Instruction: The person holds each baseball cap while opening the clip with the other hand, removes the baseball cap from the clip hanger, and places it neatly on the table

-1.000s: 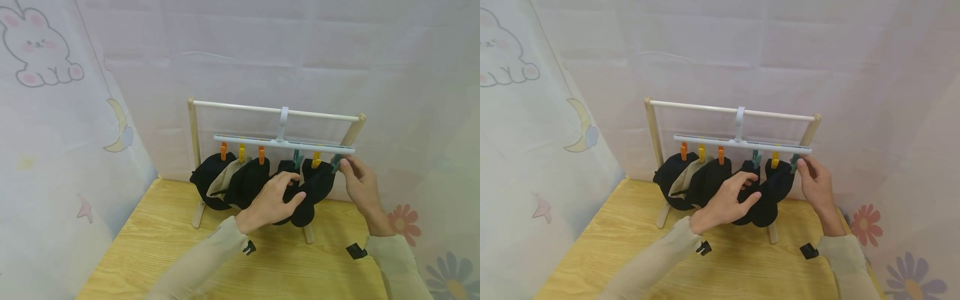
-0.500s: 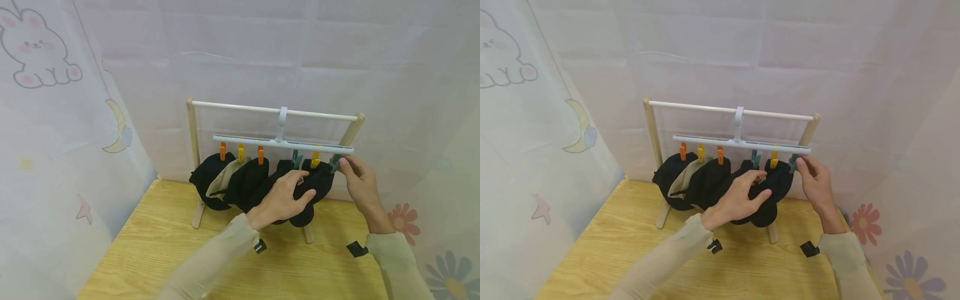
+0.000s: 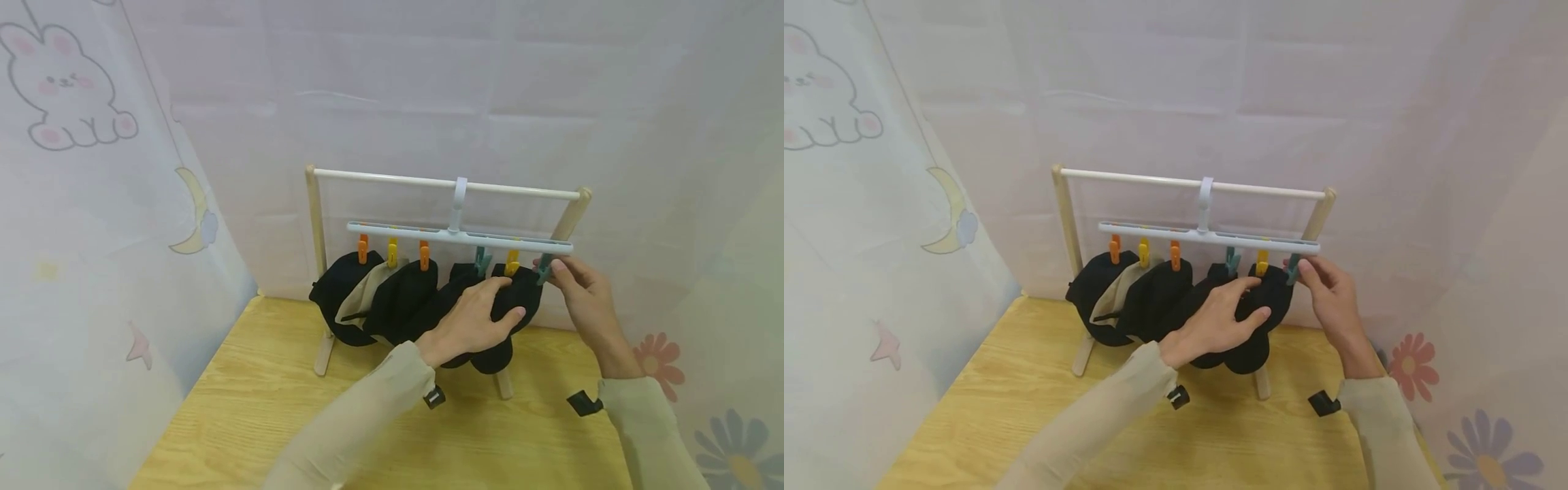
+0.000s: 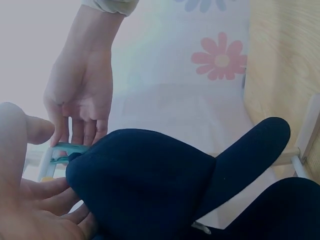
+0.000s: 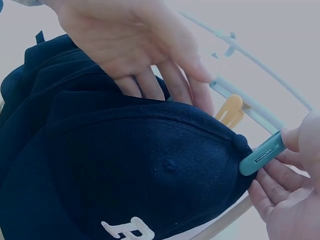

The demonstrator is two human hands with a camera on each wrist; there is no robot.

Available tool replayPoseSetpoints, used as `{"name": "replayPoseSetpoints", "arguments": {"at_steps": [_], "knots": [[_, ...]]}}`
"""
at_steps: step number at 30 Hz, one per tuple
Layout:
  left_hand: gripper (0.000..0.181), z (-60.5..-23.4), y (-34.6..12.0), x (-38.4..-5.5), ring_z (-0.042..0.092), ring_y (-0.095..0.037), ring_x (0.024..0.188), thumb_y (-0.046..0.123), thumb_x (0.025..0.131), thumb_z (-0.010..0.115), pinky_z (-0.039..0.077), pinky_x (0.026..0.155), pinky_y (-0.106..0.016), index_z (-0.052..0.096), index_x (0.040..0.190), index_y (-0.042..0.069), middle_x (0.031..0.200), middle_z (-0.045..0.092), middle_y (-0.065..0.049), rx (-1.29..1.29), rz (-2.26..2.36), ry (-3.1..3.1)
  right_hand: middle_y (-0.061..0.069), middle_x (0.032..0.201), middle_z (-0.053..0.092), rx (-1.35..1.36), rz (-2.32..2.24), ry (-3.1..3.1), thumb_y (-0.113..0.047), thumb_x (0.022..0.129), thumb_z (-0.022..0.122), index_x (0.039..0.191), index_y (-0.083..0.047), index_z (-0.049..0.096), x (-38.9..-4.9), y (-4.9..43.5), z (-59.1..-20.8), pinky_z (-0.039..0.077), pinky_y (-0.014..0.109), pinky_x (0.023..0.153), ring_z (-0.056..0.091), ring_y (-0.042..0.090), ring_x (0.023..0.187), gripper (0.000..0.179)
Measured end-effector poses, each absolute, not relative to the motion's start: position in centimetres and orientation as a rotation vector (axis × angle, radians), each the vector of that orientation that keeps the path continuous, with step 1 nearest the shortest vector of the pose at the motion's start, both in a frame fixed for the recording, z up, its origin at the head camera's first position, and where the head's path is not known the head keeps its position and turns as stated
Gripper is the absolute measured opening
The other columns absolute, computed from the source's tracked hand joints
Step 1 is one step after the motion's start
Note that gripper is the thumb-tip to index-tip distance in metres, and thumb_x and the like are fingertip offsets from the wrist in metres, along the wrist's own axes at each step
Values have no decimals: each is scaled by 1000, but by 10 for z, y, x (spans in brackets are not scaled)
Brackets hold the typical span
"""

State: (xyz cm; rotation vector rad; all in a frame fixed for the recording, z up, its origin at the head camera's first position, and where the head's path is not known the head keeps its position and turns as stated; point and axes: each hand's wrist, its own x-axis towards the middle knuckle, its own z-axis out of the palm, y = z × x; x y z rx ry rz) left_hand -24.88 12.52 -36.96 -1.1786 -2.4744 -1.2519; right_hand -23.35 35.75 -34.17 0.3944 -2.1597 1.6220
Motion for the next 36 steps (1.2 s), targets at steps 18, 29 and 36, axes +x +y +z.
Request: {"name": "replayPoseSetpoints", "arguments": {"at_steps": [18, 29, 36], "knots": [[56, -367, 154, -261, 75, -9, 97, 35, 114, 50, 53, 105, -24, 42, 162, 7, 106, 77, -3, -1188, -1392, -2509, -7, 125, 75, 387, 1699, -2145, -29, 112, 56, 144, 7, 60, -234, 360, -343, 50, 12, 101, 68, 4, 120, 48], [41, -361, 160, -263, 59, -3, 56, 22, 113, 55, 50, 68, -11, 60, 149, 4, 121, 77, -12, -1082, -1516, -2445, 1, 125, 73, 539, 2077, -1891, -15, 112, 55, 140, 2, 66, -235, 358, -343, 50, 18, 107, 68, 9, 124, 35], [38, -362, 164, -263, 55, 0, 52, 24, 110, 61, 49, 61, -12, 67, 143, 6, 113, 80, -6, -988, -1592, -2435, 1, 119, 78, 475, 2157, -1788, -13, 110, 58, 142, 9, 63, -235, 355, -343, 53, 18, 104, 71, 9, 118, 39]]}}
